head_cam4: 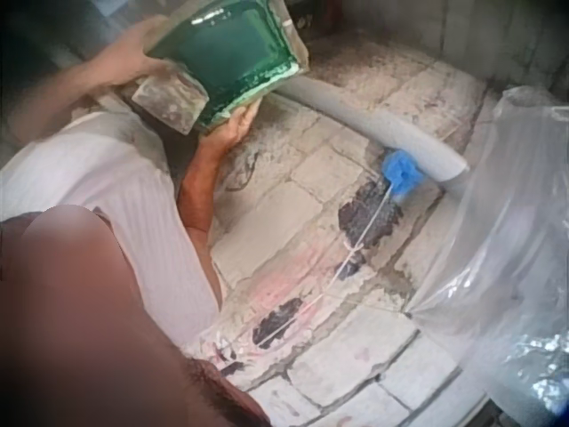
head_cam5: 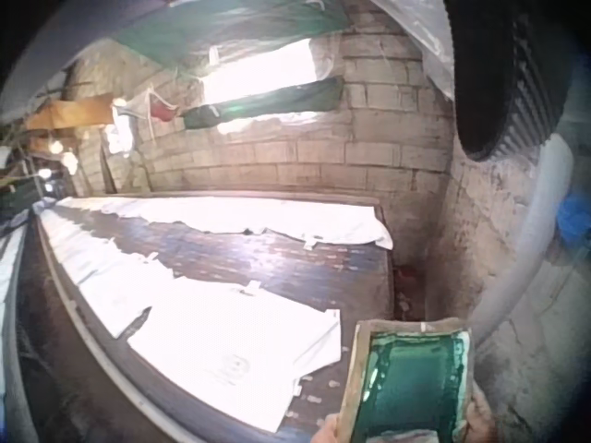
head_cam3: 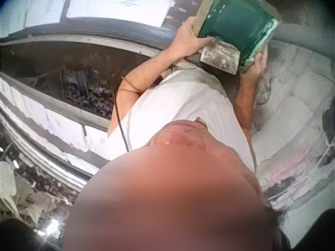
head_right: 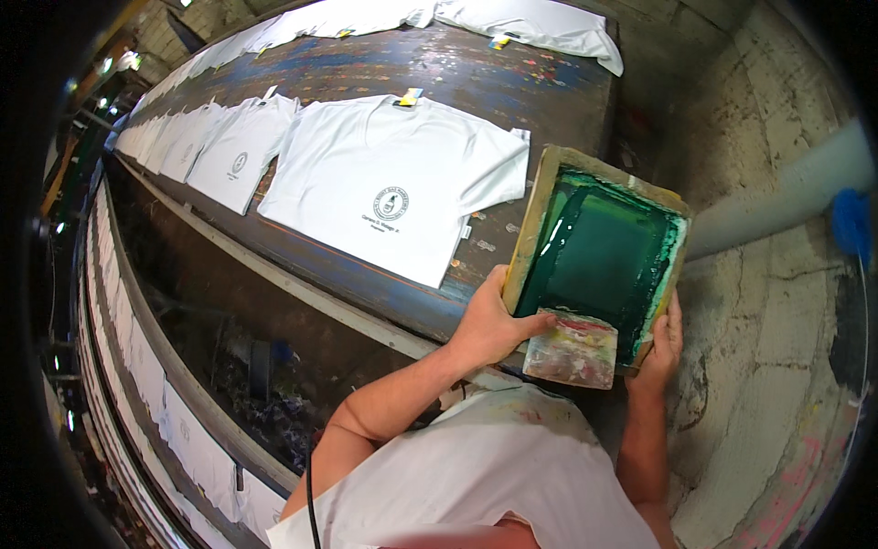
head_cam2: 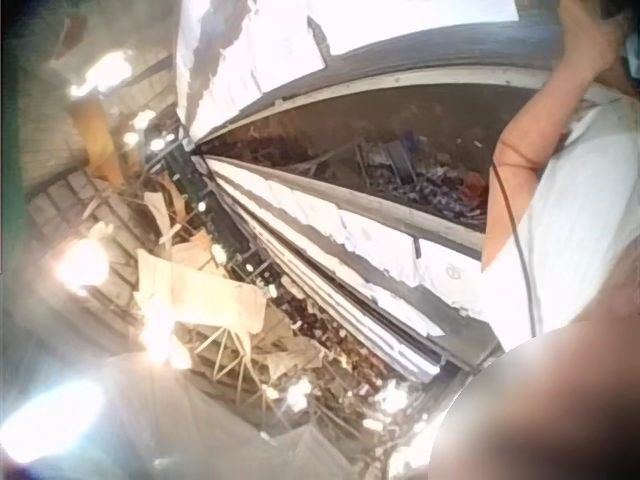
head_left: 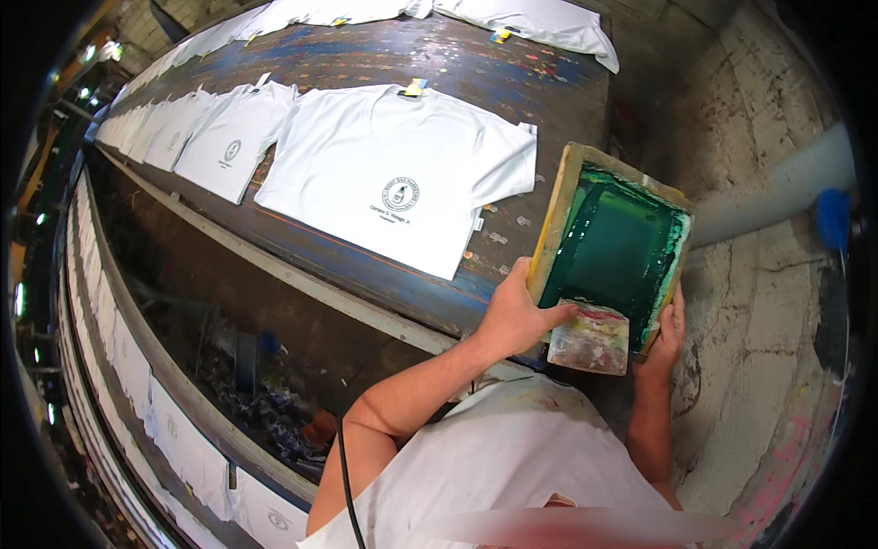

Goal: The person uses a squeegee to pull green ink across a screen printing frame, transferring a design onto white t-shirts laid out on a table. They repeat the process on multiple shirts, lifting the frame to reveal the printed logo.

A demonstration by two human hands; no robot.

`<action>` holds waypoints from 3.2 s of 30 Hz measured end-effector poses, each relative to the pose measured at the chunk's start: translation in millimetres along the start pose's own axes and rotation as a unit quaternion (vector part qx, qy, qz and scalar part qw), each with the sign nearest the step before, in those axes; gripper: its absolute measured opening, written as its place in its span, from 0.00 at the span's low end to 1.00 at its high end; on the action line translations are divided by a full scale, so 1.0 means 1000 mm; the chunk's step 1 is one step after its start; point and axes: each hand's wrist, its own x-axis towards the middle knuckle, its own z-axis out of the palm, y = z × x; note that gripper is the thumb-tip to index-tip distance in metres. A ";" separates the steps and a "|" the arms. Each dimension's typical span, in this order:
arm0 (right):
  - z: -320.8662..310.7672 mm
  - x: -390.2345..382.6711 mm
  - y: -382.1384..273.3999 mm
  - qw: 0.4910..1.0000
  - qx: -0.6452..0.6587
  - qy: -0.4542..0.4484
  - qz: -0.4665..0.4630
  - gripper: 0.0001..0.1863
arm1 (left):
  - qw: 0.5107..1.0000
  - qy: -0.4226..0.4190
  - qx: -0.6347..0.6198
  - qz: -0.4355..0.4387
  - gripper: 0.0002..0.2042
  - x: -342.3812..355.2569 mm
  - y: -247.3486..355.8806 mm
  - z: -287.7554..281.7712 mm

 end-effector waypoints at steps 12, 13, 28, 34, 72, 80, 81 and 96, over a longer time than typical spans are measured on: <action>0.058 0.149 0.052 0.959 0.007 -0.259 0.113 0.32 | 0.949 0.290 -0.117 -0.024 0.33 -0.001 -0.028 0.005; 0.058 0.163 0.059 0.957 0.011 -0.262 0.126 0.32 | 0.943 0.312 -0.117 -0.027 0.33 0.003 -0.029 0.012; 0.085 0.320 0.066 0.853 0.071 -0.476 0.200 0.31 | 0.830 0.533 -0.166 0.004 0.30 0.065 0.017 0.133; 0.105 0.325 0.088 0.856 0.055 -0.470 0.208 0.31 | 0.819 0.545 -0.174 0.035 0.32 0.078 -0.007 0.110; 0.079 0.656 0.129 0.846 0.041 -0.472 0.246 0.32 | 0.842 0.527 -0.063 -0.098 0.46 0.408 0.050 0.109; 0.107 0.631 0.102 0.833 0.035 -0.498 0.237 0.32 | 0.860 0.498 -0.076 -0.076 0.47 0.399 0.038 0.080; 0.109 0.631 0.102 0.843 0.017 -0.486 0.229 0.32 | 0.858 0.501 -0.080 -0.080 0.48 0.399 0.037 0.081; 0.110 0.796 0.122 0.841 0.061 -0.491 0.218 0.30 | 0.844 0.528 -0.078 -0.050 0.42 0.539 0.088 0.083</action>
